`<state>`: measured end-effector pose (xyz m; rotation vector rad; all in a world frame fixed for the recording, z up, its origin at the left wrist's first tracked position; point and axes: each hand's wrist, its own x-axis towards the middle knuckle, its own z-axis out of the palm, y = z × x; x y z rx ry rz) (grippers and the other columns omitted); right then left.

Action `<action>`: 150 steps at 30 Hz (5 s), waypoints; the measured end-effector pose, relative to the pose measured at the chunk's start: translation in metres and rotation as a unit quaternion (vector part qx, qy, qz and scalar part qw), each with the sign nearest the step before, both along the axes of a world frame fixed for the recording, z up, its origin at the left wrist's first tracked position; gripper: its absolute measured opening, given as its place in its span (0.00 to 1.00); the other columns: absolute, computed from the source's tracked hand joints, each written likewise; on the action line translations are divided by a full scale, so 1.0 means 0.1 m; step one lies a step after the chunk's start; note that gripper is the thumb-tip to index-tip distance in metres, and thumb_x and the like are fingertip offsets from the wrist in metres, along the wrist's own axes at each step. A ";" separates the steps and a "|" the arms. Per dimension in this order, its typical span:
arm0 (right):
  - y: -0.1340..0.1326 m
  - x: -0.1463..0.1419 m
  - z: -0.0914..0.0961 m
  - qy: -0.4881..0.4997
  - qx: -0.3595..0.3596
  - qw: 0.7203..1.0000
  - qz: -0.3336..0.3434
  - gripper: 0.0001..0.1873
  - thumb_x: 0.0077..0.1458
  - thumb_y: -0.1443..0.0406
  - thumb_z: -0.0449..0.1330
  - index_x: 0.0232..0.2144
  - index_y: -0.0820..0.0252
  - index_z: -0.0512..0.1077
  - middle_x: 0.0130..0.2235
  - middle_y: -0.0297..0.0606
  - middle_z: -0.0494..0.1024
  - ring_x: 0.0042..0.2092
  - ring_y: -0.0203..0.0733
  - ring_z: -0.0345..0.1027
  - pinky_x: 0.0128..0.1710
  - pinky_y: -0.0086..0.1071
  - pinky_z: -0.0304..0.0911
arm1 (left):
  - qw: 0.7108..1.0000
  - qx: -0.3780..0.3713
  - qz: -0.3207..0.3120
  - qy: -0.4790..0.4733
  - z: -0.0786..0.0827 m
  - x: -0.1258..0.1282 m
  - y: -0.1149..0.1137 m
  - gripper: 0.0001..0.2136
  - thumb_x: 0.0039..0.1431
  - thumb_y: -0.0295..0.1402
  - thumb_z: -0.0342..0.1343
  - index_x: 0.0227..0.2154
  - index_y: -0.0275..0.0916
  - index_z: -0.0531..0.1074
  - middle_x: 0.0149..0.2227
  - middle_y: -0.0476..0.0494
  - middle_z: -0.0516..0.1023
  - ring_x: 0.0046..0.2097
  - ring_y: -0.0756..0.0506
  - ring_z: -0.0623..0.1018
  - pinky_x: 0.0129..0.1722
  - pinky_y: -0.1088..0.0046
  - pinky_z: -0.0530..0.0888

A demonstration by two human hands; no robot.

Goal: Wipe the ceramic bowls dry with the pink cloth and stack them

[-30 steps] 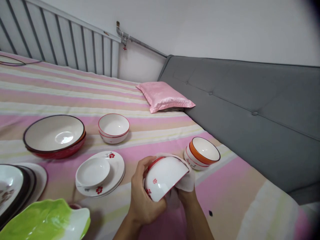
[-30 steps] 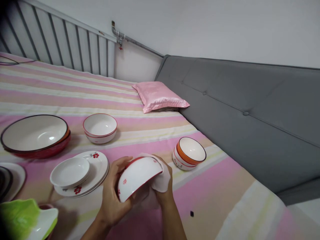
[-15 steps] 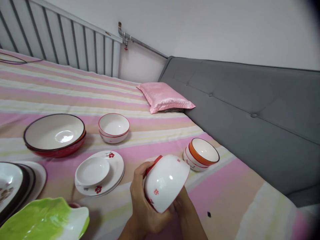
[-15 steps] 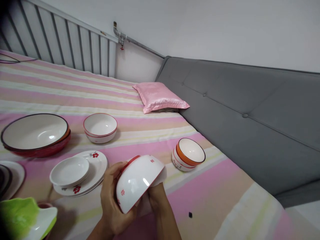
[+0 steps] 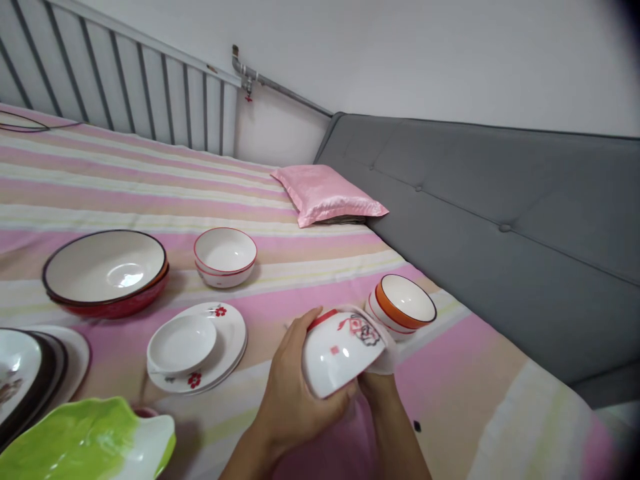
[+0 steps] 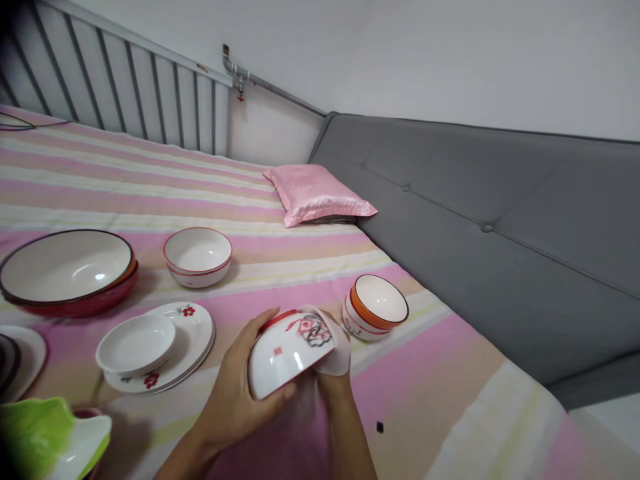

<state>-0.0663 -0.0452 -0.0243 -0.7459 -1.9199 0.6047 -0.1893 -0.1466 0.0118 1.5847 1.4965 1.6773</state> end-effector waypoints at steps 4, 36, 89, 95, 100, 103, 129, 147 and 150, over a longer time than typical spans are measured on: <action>-0.09 0.10 0.20 0.012 -0.026 1.000 0.010 0.16 0.53 0.69 0.57 0.45 0.57 0.74 0.45 0.40 0.79 0.46 0.47 0.74 0.44 0.36 0.71 | 0.995 -0.100 -0.007 0.022 0.04 -0.08 0.02 0.32 0.42 0.30 0.59 0.54 0.36 0.61 0.52 0.35 0.71 0.52 0.38 0.72 0.53 0.57 0.68; -0.12 -0.05 0.17 0.178 -0.277 0.944 0.018 0.18 0.43 0.62 0.65 0.40 0.60 0.77 0.41 0.43 0.81 0.44 0.51 0.74 0.45 0.40 0.69 | 0.984 -0.075 -0.010 -0.159 0.00 -0.10 0.05 0.27 0.33 0.29 0.48 0.44 0.35 0.69 0.39 0.44 0.77 0.39 0.42 0.74 0.38 0.70 0.70; -0.18 0.11 0.40 0.005 -0.071 0.996 0.058 0.20 0.45 0.69 0.60 0.44 0.56 0.76 0.42 0.38 0.81 0.43 0.46 0.76 0.41 0.31 0.71 | 0.987 -0.096 -0.060 -0.114 0.12 -0.12 0.00 0.26 0.32 0.25 0.52 0.42 0.38 0.72 0.41 0.42 0.79 0.41 0.40 0.77 0.42 0.66 0.73; -0.11 0.02 0.29 0.033 -0.079 0.996 0.010 0.17 0.48 0.66 0.60 0.42 0.60 0.77 0.42 0.42 0.81 0.42 0.49 0.76 0.43 0.36 0.72 | 0.976 -0.056 -0.017 -0.212 0.00 -0.13 0.05 0.26 0.33 0.30 0.50 0.43 0.37 0.73 0.42 0.42 0.79 0.45 0.38 0.76 0.45 0.66 0.72; -0.18 -0.10 0.14 0.070 -0.169 0.983 -0.036 0.09 0.50 0.62 0.60 0.31 0.61 0.77 0.32 0.43 0.81 0.38 0.49 0.76 0.35 0.34 0.73 | 0.959 -0.039 0.017 -0.279 -0.18 -0.14 0.10 0.25 0.36 0.35 0.52 0.42 0.34 0.72 0.42 0.39 0.78 0.44 0.36 0.76 0.44 0.65 0.72; -0.19 -0.16 0.03 0.080 -0.220 0.972 0.003 0.10 0.53 0.62 0.59 0.34 0.60 0.77 0.34 0.45 0.82 0.40 0.49 0.76 0.34 0.33 0.74 | 0.945 -0.022 0.032 -0.325 -0.22 -0.13 0.09 0.26 0.38 0.36 0.54 0.44 0.34 0.71 0.43 0.39 0.78 0.46 0.36 0.76 0.47 0.63 0.72; -0.31 -0.09 0.37 0.206 -0.217 0.936 -0.186 0.33 0.51 0.58 0.63 0.58 0.54 0.59 0.55 0.46 0.70 0.54 0.48 0.68 0.48 0.36 0.68 | 0.806 -0.133 0.060 -0.574 -0.15 0.00 0.13 0.23 0.49 0.47 0.62 0.44 0.38 0.73 0.41 0.43 0.80 0.43 0.42 0.78 0.39 0.72 0.74; -0.32 -0.18 0.29 -0.081 -0.094 0.988 0.096 0.08 0.58 0.66 0.49 0.40 0.57 0.65 0.41 0.39 0.70 0.43 0.43 0.65 0.43 0.36 0.63 | 0.884 -0.118 0.051 -0.450 -0.22 0.23 0.15 0.30 0.39 0.47 0.67 0.44 0.35 0.70 0.42 0.37 0.78 0.43 0.41 0.77 0.41 0.69 0.73; -0.36 -0.19 0.34 -0.078 -0.116 0.977 0.163 0.09 0.57 0.70 0.49 0.39 0.58 0.66 0.41 0.38 0.71 0.43 0.42 0.65 0.42 0.34 0.62 | 0.886 -0.115 0.040 -0.448 -0.23 0.22 0.17 0.29 0.40 0.47 0.66 0.44 0.35 0.69 0.41 0.37 0.78 0.43 0.41 0.76 0.42 0.68 0.73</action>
